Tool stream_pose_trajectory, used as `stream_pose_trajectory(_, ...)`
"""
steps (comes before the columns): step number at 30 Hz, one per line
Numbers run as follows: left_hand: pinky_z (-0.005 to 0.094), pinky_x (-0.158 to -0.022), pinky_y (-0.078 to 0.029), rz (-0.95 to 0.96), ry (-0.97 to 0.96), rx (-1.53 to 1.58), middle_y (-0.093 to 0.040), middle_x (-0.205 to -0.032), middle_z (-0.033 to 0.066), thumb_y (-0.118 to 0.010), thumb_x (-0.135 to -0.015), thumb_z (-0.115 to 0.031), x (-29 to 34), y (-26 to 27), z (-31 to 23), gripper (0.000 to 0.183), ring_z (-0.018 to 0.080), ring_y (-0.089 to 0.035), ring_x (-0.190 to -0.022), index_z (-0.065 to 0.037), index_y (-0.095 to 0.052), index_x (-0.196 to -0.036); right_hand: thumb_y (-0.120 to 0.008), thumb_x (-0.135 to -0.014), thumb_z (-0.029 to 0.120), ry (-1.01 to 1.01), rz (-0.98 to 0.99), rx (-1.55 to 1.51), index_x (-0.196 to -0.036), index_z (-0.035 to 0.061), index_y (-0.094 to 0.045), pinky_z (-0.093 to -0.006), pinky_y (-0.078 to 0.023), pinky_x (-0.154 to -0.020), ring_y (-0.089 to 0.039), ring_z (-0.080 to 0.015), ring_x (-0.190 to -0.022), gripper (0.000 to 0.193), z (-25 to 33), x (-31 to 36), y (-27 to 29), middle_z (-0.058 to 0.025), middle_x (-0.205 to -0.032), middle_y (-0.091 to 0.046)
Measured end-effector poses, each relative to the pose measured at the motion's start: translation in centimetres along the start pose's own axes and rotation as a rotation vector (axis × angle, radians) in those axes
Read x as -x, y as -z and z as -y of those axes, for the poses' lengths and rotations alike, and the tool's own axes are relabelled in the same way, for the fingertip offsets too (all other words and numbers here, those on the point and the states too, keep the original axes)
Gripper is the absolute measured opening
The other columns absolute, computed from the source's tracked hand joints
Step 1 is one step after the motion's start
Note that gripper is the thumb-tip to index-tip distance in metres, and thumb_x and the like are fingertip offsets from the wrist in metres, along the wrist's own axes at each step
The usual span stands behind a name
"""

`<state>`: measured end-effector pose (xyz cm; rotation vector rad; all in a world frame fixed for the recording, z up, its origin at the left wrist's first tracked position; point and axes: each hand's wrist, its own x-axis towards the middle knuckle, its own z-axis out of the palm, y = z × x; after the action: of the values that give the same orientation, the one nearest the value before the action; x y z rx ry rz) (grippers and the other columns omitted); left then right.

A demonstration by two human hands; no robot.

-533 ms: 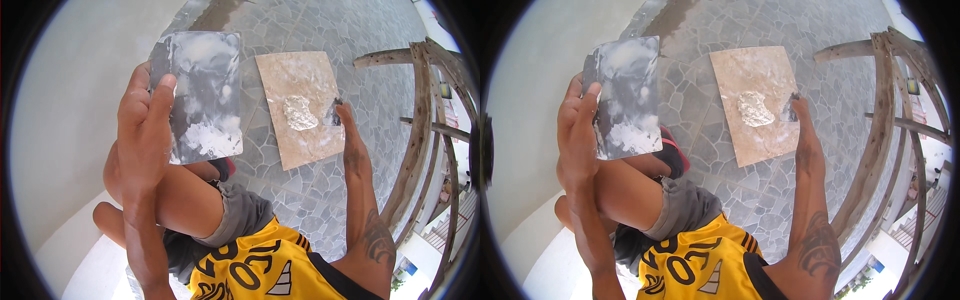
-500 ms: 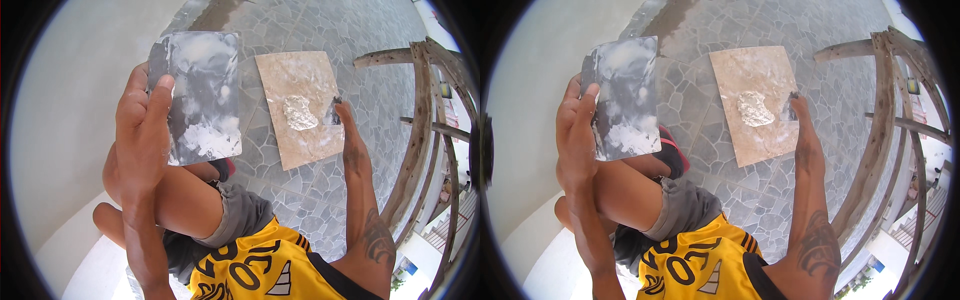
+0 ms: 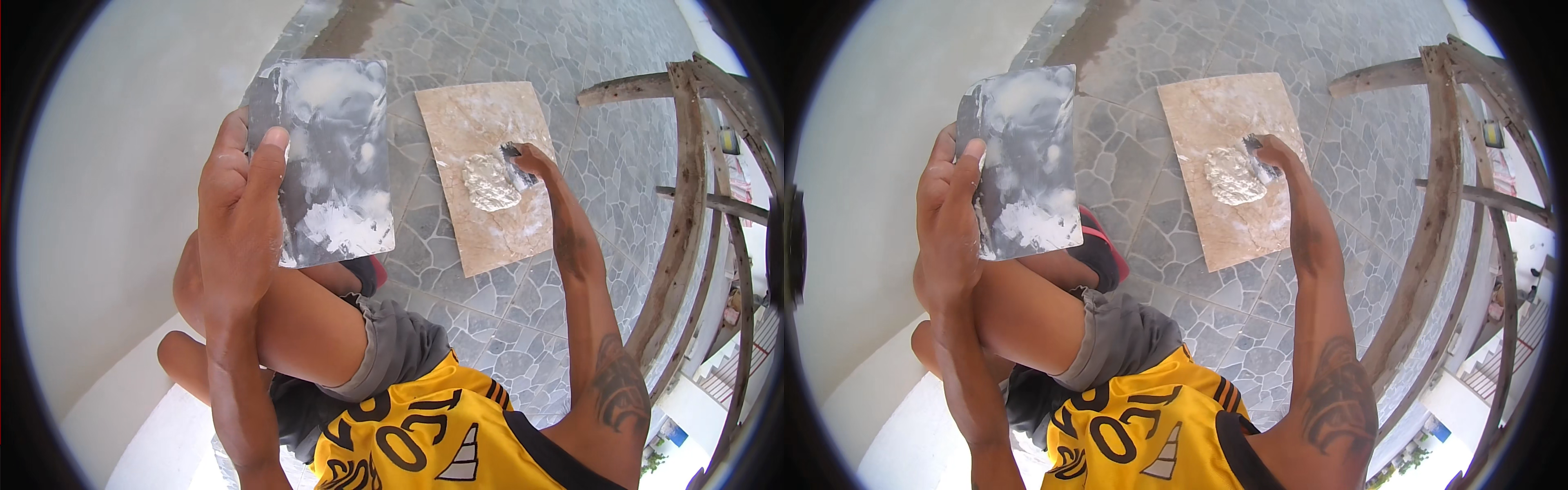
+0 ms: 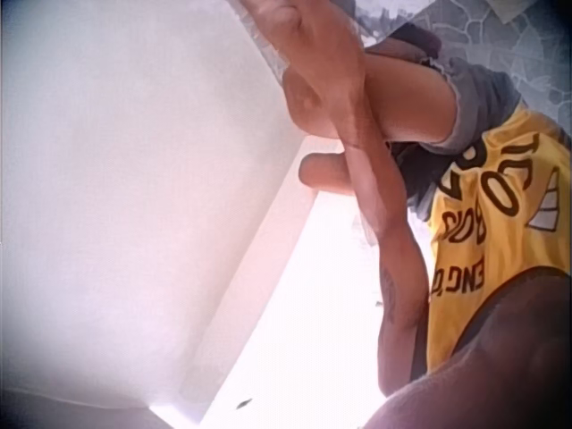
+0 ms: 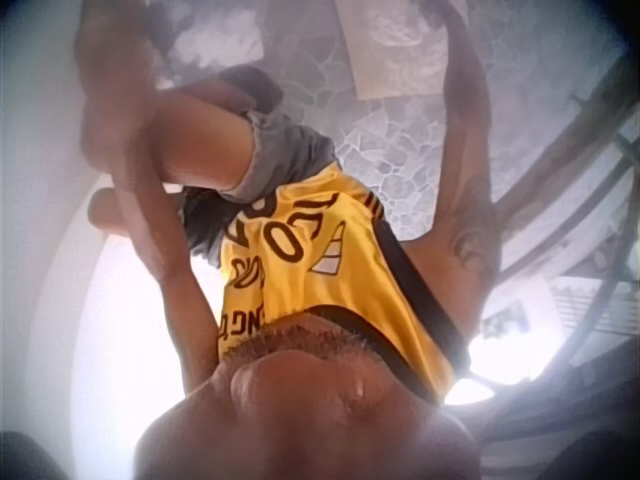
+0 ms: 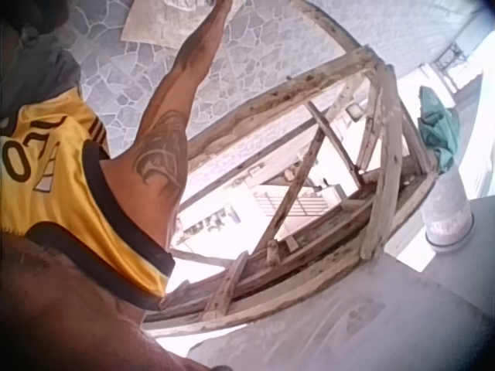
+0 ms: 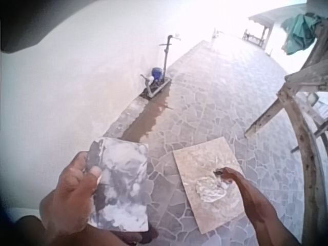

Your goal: Applying and smoothing plaster on a white outdoor wall using a putty knife and hawk.

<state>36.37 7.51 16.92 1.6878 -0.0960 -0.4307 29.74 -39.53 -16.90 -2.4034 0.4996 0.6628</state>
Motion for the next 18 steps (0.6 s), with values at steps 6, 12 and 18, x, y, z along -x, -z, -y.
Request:
stream_pose_trajectory(6, 0.0168, -0.059, -0.041, -0.096, -0.014, -0.076, -0.065, -0.087, 0.002, -0.052, -0.097, -0.025, -0.3, 0.6, 1.5, 0.064, 0.005, -0.055, -0.068, 0.015, -0.031, -0.142, -0.052, -0.072, 0.007, -0.104, -0.121, -0.033, -0.089, -0.0043, -0.064, -0.0406, -0.045, -0.063, -0.062, -0.0205, -0.07, 0.023, -2.3, 3.8, -0.7, -0.0169, -0.071, -0.063)
stream_pose_trajectory(12, 0.0196, -0.082, -0.044, -0.159, -0.088, 0.038, -0.061, -0.11, 0.0146, -0.055, -0.095, -0.025, -0.6, 0.2, 1.5, 0.072, 0.0108, -0.057, -0.097, 0.018, -0.023, -0.144, -0.062, -0.088, 0.008, -0.057, -0.179, -0.776, -0.1, -0.0029, -0.066, -0.0314, -0.046, -0.071, -0.06, -0.0146, -0.077, 0.018, -3.3, 8.9, 2.1, -0.0056, -0.087, -0.066)
stream_pose_trajectory(18, 0.0239, -0.089, -0.047, -0.143, -0.099, 0.153, -0.058, -0.122, 0.022, -0.056, -0.096, -0.024, -0.3, 0.8, 2.0, 0.074, 0.0157, -0.059, -0.108, 0.018, -0.019, -0.145, -0.056, -0.094, 0.002, 0.296, -0.212, -1.328, -0.129, -0.0073, -0.049, -0.0392, -0.047, -0.098, -0.06, -0.0245, -0.11, 0.037, 8.5, 15.6, 5.2, -0.014, -0.122, -0.06)
